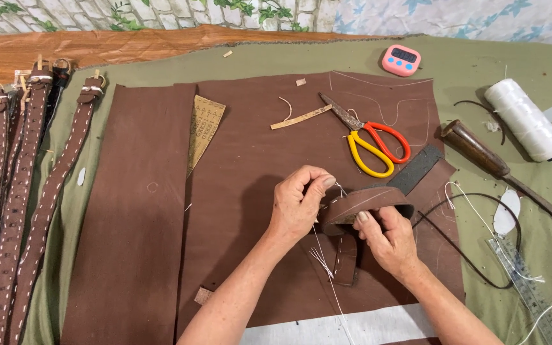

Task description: Hand-stitching leather components using a stitching awl and thread to assemble a strap.

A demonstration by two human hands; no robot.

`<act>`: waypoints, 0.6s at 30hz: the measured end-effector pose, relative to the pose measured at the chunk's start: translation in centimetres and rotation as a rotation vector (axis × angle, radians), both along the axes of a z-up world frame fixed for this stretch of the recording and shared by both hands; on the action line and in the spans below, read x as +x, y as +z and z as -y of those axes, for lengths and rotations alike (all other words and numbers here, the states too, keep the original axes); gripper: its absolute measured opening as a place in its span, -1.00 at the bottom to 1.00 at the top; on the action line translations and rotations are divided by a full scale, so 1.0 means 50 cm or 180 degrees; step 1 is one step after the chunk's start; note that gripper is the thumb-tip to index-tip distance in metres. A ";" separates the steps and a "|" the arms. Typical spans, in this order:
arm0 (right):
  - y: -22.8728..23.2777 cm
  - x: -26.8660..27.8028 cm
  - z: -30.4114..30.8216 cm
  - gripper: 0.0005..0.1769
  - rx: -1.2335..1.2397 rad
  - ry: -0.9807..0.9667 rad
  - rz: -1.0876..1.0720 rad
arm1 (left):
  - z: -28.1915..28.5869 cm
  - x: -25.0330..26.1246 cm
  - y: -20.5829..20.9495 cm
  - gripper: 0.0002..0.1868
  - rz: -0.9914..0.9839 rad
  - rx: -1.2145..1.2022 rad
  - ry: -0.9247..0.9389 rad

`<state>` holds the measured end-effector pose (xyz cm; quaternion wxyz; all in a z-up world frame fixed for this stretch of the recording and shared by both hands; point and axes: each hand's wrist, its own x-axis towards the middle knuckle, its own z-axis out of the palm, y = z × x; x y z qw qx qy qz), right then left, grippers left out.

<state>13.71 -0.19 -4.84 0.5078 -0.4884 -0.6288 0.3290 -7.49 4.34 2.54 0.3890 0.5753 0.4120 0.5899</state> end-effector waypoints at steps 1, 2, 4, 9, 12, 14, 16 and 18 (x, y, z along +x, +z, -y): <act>-0.003 0.000 0.001 -0.87 -0.0007 0.0000 0.0000 | -0.002 0.001 -0.007 -0.89 0.0000 -0.0007 0.0000; -0.006 0.001 0.002 -0.87 -0.0025 0.0048 -0.0047 | -0.005 0.001 -0.014 -0.89 -0.0014 -0.0069 -0.0009; -0.005 0.001 0.004 -0.86 -0.0044 0.0091 -0.0096 | -0.007 0.002 -0.022 -0.88 -0.0030 -0.0132 -0.0022; 0.019 -0.009 0.005 -0.84 -0.0023 0.0237 -0.0005 | -0.008 -0.012 -0.007 -0.83 -0.0043 -0.0254 -0.0185; 0.025 -0.011 0.007 -0.87 0.0105 0.0265 0.0113 | -0.009 -0.022 -0.005 -0.82 -0.0128 -0.0259 -0.0263; 0.015 -0.004 0.005 -0.88 0.0145 0.0279 0.0180 | -0.008 -0.023 -0.003 -0.82 -0.0138 -0.0268 -0.0254; 0.006 -0.001 0.001 -0.89 0.0193 0.0293 0.0245 | -0.009 -0.023 -0.001 -0.81 -0.0150 -0.0269 -0.0246; -0.002 0.003 -0.003 -0.83 0.0381 0.0170 0.0458 | -0.009 -0.020 0.001 -0.83 -0.0296 -0.0131 -0.0167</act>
